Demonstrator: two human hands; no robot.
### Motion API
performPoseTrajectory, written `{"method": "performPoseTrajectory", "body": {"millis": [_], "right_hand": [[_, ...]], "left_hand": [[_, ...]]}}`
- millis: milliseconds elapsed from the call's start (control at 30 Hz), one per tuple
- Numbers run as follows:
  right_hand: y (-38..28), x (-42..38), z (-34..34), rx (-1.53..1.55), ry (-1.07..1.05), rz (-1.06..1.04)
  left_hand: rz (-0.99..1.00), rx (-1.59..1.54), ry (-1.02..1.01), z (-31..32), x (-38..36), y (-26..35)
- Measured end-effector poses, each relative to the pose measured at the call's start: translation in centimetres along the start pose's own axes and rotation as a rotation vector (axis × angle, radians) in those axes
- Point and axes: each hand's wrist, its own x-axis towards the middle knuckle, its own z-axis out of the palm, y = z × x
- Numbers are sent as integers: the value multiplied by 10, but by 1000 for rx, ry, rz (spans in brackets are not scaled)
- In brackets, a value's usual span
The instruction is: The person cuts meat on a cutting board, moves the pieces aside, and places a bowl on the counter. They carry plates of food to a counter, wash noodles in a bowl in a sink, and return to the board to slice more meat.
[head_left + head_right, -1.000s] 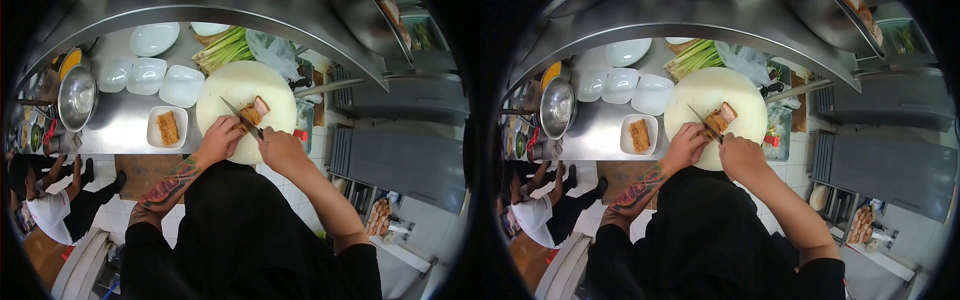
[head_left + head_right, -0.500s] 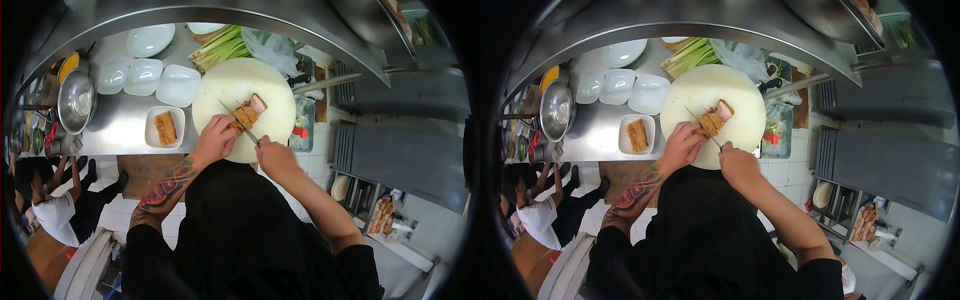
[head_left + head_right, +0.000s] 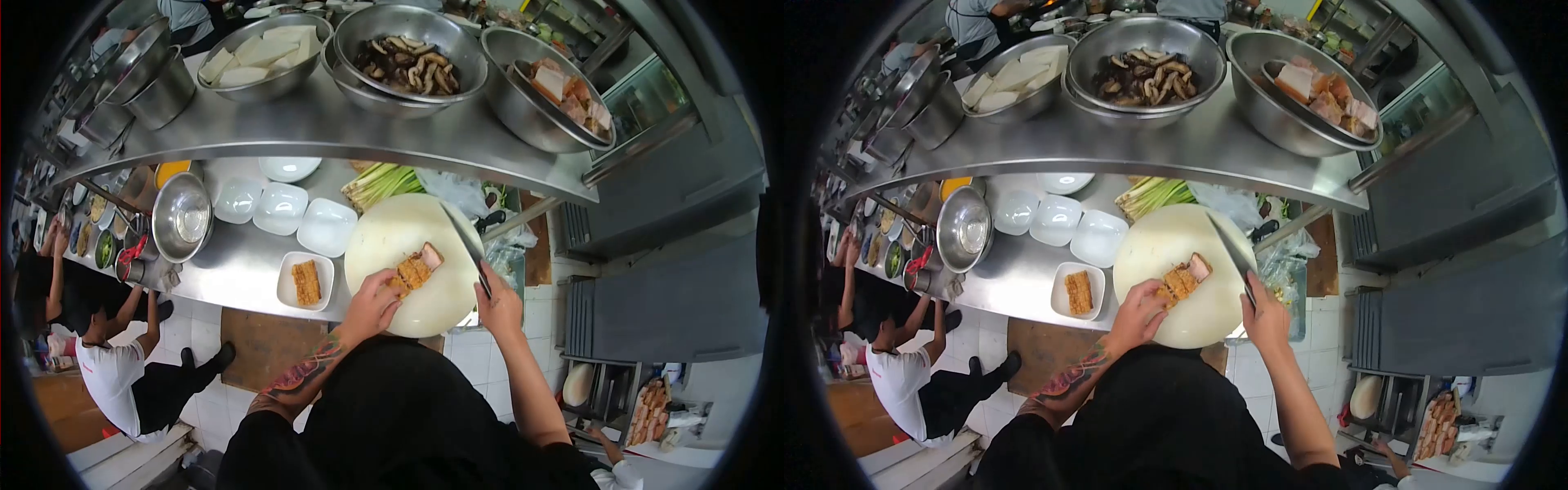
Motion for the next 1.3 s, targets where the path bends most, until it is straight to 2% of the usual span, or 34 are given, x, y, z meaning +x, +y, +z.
{"method": "performPoseTrajectory", "body": {"millis": [67,133,167,367,467,600,667,700,767,800,867,900,967,1000,1067,1133,1200,1300], "right_hand": [[21,-6,29,-75,-45,85],[38,-12,57,-151,67,115],[45,-16,66,-155,57,126],[47,-18,75,-159,79,48],[49,-17,74,-104,65,76],[52,-19,79,-66,83,72],[51,-19,78,-50,102,80],[50,-19,76,-50,77,93],[50,-18,74,-51,53,111],[50,-18,73,-47,70,86],[52,-19,73,-44,84,73],[53,-19,72,-48,89,64],[46,-18,67,-11,78,81],[48,-19,69,-8,73,87],[48,-19,73,-7,68,107],[47,-19,74,-1,56,115],[50,-18,74,1,47,125],[55,-20,78,45,68,73]], "left_hand": [[-37,-21,16,3,-7,-7],[-75,-50,31,6,-11,-8],[-103,-5,38,4,-10,-5],[-149,134,37,16,3,-3],[-203,-13,-1,4,19,-17],[49,252,-367,-44,96,-37],[315,431,-529,-33,147,-60],[323,432,-532,-26,171,-65],[483,618,-882,-11,205,-69],[489,616,-887,-8,210,-72],[671,605,-869,-3,212,-78],[672,596,-878,-11,207,-75],[324,568,-554,-38,181,-60],[321,565,-562,-41,159,-60],[-246,-41,-214,-41,98,-59],[-156,9,-129,-10,58,-27],[-146,105,-67,22,39,2],[-86,261,58,54,27,-8]]}}
